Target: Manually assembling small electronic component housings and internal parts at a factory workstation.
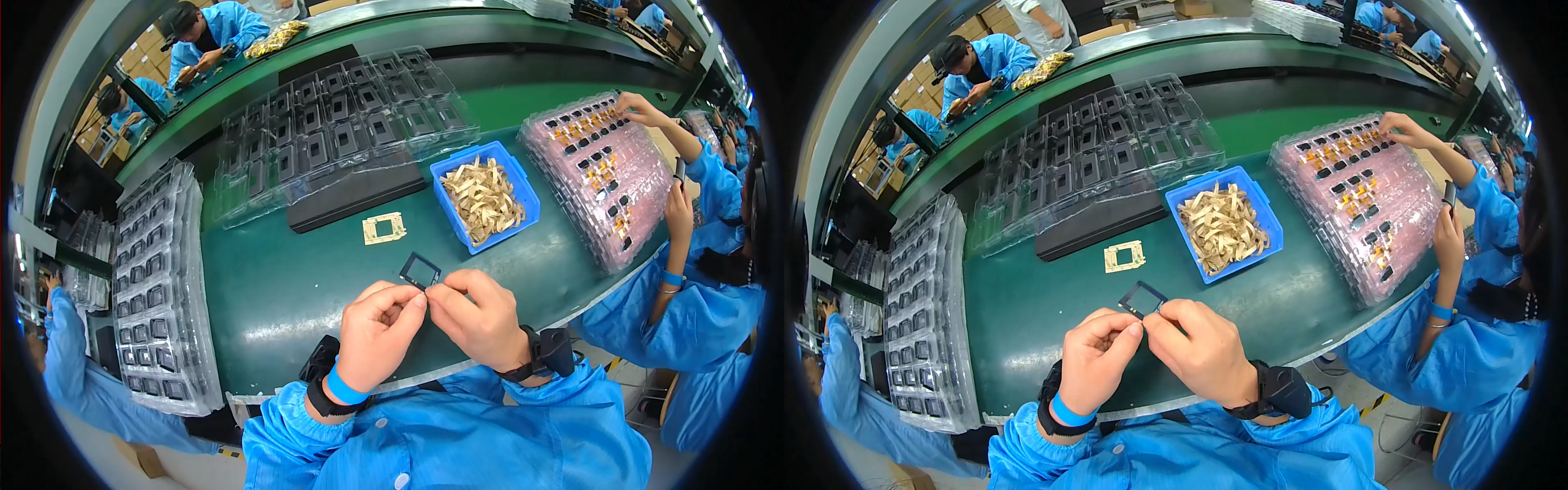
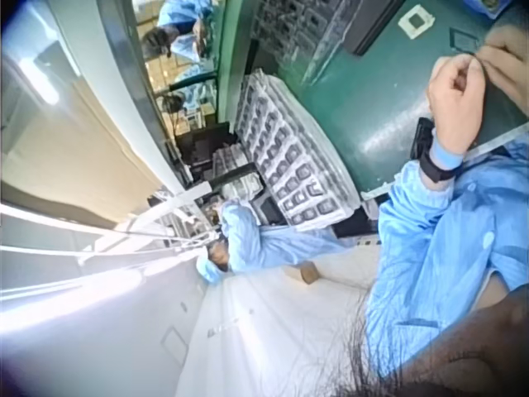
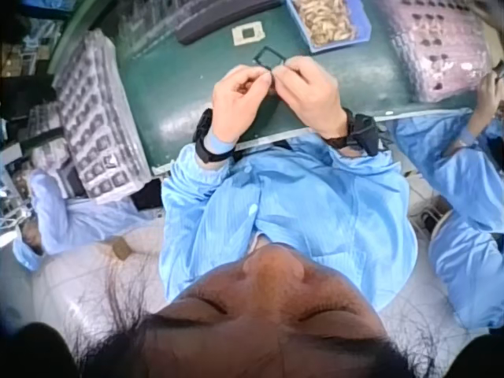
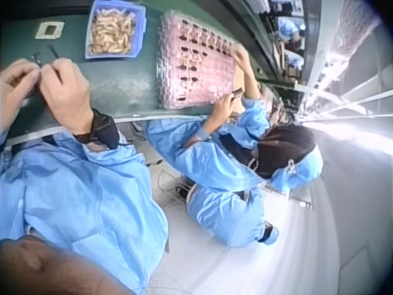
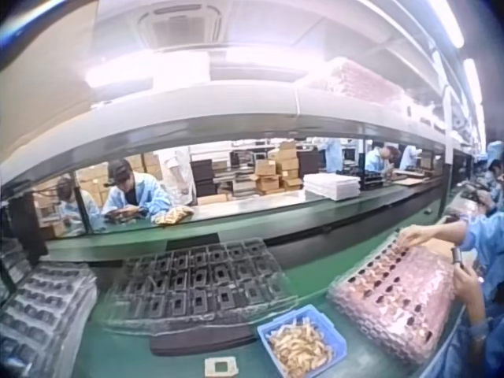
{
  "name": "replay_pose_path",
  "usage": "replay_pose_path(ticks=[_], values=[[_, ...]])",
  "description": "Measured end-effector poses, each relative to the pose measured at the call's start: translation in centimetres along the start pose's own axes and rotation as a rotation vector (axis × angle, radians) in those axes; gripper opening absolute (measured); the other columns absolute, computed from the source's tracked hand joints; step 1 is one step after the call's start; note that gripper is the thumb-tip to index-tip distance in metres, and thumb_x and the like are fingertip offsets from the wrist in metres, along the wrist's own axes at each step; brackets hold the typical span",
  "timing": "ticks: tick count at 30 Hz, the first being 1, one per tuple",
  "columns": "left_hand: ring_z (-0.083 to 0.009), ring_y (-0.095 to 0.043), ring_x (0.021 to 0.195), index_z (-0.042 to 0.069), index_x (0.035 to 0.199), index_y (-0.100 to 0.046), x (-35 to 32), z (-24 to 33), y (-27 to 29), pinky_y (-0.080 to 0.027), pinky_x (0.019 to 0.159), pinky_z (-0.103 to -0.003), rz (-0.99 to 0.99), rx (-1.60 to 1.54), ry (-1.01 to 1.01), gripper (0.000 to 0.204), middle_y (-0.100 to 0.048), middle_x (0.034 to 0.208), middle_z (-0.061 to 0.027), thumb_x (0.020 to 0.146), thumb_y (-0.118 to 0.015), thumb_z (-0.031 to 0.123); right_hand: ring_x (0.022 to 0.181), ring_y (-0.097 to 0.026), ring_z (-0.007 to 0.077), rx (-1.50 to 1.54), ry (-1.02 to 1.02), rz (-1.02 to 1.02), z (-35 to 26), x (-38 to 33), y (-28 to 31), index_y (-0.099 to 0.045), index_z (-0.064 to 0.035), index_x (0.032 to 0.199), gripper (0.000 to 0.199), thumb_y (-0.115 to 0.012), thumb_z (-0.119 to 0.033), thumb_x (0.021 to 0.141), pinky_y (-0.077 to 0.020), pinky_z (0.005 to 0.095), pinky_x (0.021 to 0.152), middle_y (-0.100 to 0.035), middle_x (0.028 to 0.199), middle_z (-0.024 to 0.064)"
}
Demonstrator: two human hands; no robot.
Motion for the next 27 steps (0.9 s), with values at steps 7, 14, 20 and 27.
replay_pose_path(ticks=[7,14,20,27], values=[[-0.0044,-0.053,0.071,-0.005,0.087,-0.067,0.6,-0.8,-0.6,-0.042,0.060,-0.019,-0.018,-0.025,0.046,0.006,-0.060,0.084,-0.0027,0.087,-0.063,0.000,0.068,-0.062,0.0217,-0.050,0.056,0.030,-0.2,-0.4,0.5,-0.068,-0.0057,0.088,0.026,-0.076,-0.001,0.063,-0.0502,0.0309,0.054,-0.060,0.081,0.0068],[-0.0062,-0.050,0.065,-0.004,0.084,-0.067,1.5,1.5,-1.8,-0.041,0.057,-0.020,-0.028,0.141,-0.118,0.005,-0.060,0.081,-0.0045,0.083,-0.063,-0.002,0.066,-0.061,0.0214,0.178,-0.204,0.073,2.9,-0.7,1.2,-0.065,-0.0031,0.085,0.014,-0.071,0.000,0.073,-0.0515,0.0300,0.057,-0.058,0.081,0.0078],[-0.0072,-0.052,0.065,-0.003,0.082,-0.068,3.4,1.5,-2.0,-0.041,0.057,-0.022,-0.018,0.151,-0.102,0.005,-0.059,0.076,-0.0048,0.082,-0.063,0.000,0.069,-0.059,0.0100,0.424,-0.561,0.324,9.2,-3.1,5.3,-0.064,0.0017,0.088,0.003,-0.065,0.001,0.085,-0.0520,0.0243,0.059,-0.056,0.087,0.0053],[-0.0064,-0.052,0.061,-0.003,0.083,-0.070,8.3,3.0,-5.3,-0.043,0.057,-0.022,-0.070,0.302,-0.198,0.012,-0.060,0.071,-0.0023,0.079,-0.070,0.009,0.070,-0.056,0.0057,0.523,-0.658,0.461,11.9,-5.1,9.1,-0.064,0.0046,0.091,0.005,-0.061,0.002,0.088,-0.0553,0.0208,0.059,-0.053,0.090,0.0035]])
Point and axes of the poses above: each hand's wrist, its own x-axis towards the middle knuckle, its own y-axis out of the back of the hand, z = x × y, the point moved 10 cm from there along x, towards the middle knuckle
